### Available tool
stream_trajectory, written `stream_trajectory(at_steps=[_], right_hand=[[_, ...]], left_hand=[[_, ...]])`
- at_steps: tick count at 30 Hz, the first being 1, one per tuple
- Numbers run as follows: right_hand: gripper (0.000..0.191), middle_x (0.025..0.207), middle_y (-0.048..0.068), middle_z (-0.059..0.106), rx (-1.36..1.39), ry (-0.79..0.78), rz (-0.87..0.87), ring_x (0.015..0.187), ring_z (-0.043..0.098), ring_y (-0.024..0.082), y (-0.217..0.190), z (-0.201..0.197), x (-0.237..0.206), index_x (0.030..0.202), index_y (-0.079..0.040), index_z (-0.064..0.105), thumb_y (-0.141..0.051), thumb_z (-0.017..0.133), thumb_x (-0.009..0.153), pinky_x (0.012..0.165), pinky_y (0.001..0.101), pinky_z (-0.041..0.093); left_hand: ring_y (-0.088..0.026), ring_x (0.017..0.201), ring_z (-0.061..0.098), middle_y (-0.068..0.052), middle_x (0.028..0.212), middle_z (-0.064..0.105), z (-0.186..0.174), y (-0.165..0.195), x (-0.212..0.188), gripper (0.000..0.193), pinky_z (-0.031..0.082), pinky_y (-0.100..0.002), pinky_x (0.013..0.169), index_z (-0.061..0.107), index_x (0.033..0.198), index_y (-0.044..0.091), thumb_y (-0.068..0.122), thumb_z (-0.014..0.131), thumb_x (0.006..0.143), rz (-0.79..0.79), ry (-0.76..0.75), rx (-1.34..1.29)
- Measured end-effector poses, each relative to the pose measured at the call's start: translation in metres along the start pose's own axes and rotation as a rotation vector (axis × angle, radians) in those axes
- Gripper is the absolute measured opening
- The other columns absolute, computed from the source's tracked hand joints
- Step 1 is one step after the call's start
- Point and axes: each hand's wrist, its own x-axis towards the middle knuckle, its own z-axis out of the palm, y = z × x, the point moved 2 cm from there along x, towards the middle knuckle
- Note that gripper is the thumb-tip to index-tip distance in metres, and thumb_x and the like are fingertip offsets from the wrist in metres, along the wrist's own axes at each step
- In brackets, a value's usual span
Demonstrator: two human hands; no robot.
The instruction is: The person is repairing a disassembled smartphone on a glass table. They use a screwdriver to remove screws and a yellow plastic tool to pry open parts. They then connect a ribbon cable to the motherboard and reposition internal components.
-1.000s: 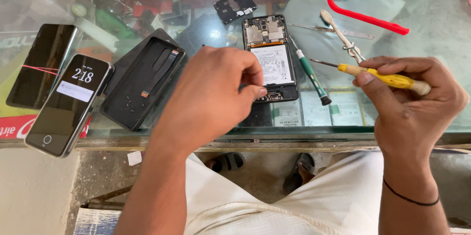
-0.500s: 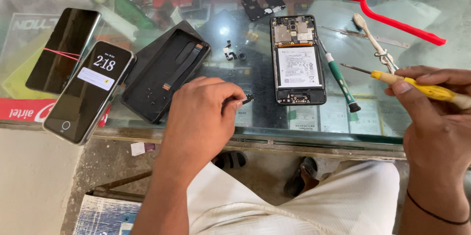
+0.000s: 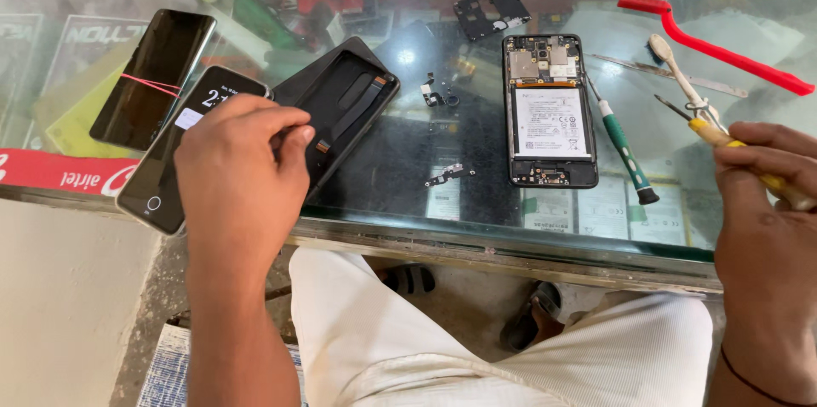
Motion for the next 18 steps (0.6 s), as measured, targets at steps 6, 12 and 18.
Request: stream_trajectory(at_steps=[6,12,18], right_hand=[[0.007,0.125,0.007,0.07,-0.101,-0.017,0.11,0.111,0.069,0.017,-0.01,0.003,0.005,0.102,-0.004,0.073,0.002,0.07,0.1,0.099,0.0289,0.056],[0.018,0.117,0.007,0.077,-0.407,-0.076,-0.118,0.113,0.071,0.021,-0.013,0.003,0.005,0.105,-0.005,0.08,0.007,0.073,0.094,0.102,0.0323,0.054],[0.016,0.116,0.006,0.076,-0.286,-0.076,-0.106,0.11,0.07,0.019,-0.014,-0.001,0.005,0.106,-0.005,0.078,0.005,0.073,0.096,0.102,0.0306,0.052]], left_hand=[[-0.036,0.081,0.071,-0.017,0.086,0.074,0.021,0.0,0.031,0.017,0.054,-0.046,0.076,0.08,0.085,0.003,0.019,0.083,0.081,0.075,-0.274,0.177],[-0.032,0.074,0.073,-0.015,0.078,0.074,0.025,0.007,0.038,0.013,0.057,-0.043,0.074,0.08,0.078,0.005,0.017,0.079,0.084,-0.091,-0.414,0.167],[-0.029,0.068,0.074,-0.012,0.074,0.075,0.02,0.006,0.039,0.014,0.058,-0.04,0.071,0.078,0.079,0.006,0.019,0.081,0.083,-0.157,-0.424,0.117]])
